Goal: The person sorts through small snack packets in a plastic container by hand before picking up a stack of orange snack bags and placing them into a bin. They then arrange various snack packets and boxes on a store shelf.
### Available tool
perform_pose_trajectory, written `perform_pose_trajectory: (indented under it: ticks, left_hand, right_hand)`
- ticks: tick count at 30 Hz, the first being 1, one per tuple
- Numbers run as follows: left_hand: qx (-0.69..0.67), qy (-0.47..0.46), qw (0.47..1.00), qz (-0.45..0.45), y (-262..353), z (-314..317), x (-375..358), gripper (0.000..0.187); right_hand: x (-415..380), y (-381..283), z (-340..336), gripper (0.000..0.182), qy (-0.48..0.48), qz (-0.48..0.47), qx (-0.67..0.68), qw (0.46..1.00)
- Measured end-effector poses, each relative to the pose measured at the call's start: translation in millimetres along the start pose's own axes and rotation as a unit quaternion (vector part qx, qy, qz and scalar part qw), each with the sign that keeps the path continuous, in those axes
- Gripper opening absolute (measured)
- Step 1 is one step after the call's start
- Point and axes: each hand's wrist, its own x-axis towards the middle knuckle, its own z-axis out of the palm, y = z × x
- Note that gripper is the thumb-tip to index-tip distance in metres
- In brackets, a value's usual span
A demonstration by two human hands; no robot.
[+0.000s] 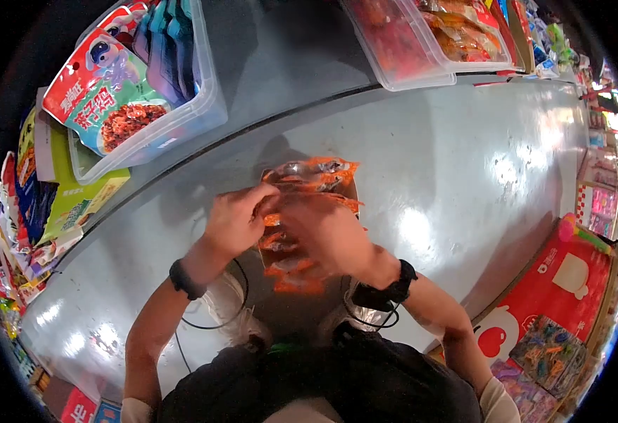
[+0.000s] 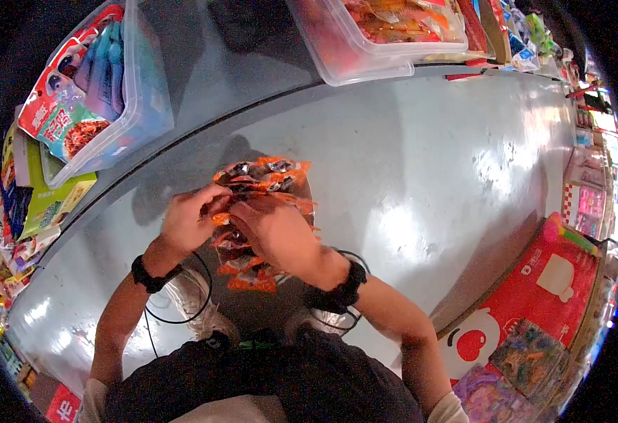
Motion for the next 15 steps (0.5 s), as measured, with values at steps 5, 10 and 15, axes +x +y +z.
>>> perform_pose_trajectory:
  ticks: [5,10,15]
  left_hand:
    - [-0.061,0.049,0.996,-0.035,-9.5,1.9,-2.5,0.017]
    - [-0.114,0.023,0.991,-0.070,2.5,-12.0,-5.3,0.015]
    - [-0.095,0.053,0.993,-0.035,13.8,-9.1,-16.2,0.012]
  right_hand:
    - [11.0,-1.3,3.5,0.023,-0.136,0.104,-0.037,0.985]
    - [7.8,15.8,19.9,0.016,-0.031,0.027,-0.089,0.995]
    - [-4.5,26.5,27.1,0.011,-0.191,0.158,-0.219,0.944]
